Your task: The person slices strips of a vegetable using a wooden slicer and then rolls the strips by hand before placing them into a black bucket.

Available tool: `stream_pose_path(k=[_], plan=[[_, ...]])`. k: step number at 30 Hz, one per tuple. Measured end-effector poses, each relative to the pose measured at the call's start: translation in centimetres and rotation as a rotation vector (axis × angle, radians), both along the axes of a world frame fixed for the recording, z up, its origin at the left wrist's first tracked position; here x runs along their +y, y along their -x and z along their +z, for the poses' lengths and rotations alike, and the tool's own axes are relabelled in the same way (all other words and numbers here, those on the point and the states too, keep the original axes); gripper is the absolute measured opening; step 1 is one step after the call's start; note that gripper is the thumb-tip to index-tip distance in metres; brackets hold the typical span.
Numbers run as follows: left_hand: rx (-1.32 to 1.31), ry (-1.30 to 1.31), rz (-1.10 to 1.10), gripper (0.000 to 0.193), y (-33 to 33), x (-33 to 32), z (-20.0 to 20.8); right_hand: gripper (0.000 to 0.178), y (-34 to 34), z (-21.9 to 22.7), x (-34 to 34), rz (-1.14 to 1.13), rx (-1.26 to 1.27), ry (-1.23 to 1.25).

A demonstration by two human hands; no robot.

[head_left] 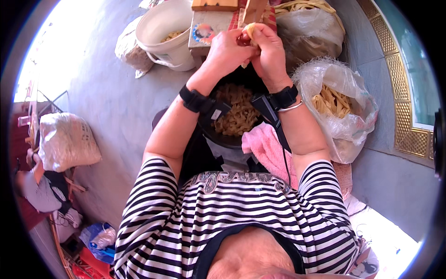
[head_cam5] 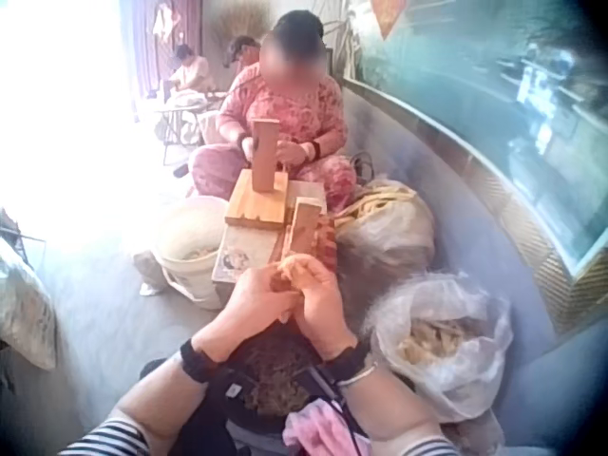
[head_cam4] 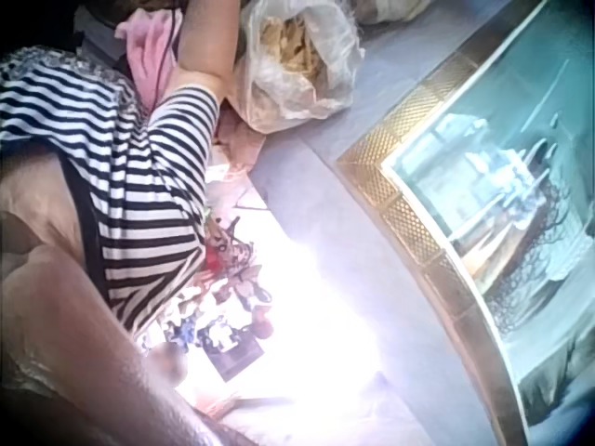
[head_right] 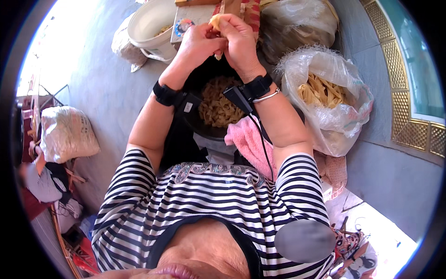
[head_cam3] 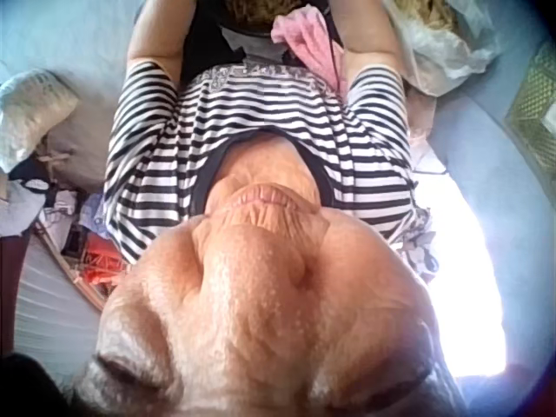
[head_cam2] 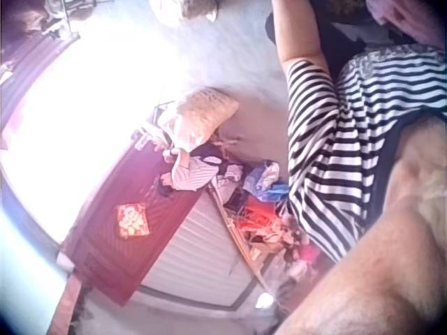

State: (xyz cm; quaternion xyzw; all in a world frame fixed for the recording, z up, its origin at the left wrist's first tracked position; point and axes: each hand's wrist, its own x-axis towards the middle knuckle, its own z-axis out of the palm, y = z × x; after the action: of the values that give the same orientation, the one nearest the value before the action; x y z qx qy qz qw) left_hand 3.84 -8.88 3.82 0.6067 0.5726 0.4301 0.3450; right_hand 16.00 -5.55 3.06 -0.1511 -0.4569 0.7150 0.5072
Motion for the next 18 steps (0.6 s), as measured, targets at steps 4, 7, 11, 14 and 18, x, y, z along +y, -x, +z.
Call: stream_pose_path(k=[4,7,11,14,18], plan=[[0.002,0.072,0.024,0.012,2.2,-0.6,-1.1,0.018,1.9,0.0,-1.1,0.047,-0.095,0.009],[-0.346,0.022,-0.038,0.012,3.3,-1.6,0.2,0.033,3.4,0.4,-1.4,-0.227,-0.466,-0.482],[-0.430,0.194,0.146,0.019,7.1,-2.6,0.2,0.019,1.0,2.8,-1.1,-0.126,-0.371,-0.317],[-0.448,0.159,0.278,0.020,15.0,-1.4,-3.2,0.018,-2.2,0.6,-0.4,-0.073,-0.424,-0.218],[-0.518,0.235,0.152,0.013,21.9,0.2,-9.0,0.021,-3.6,-2.2,-2.9,0.042,-0.848,-0.115]])
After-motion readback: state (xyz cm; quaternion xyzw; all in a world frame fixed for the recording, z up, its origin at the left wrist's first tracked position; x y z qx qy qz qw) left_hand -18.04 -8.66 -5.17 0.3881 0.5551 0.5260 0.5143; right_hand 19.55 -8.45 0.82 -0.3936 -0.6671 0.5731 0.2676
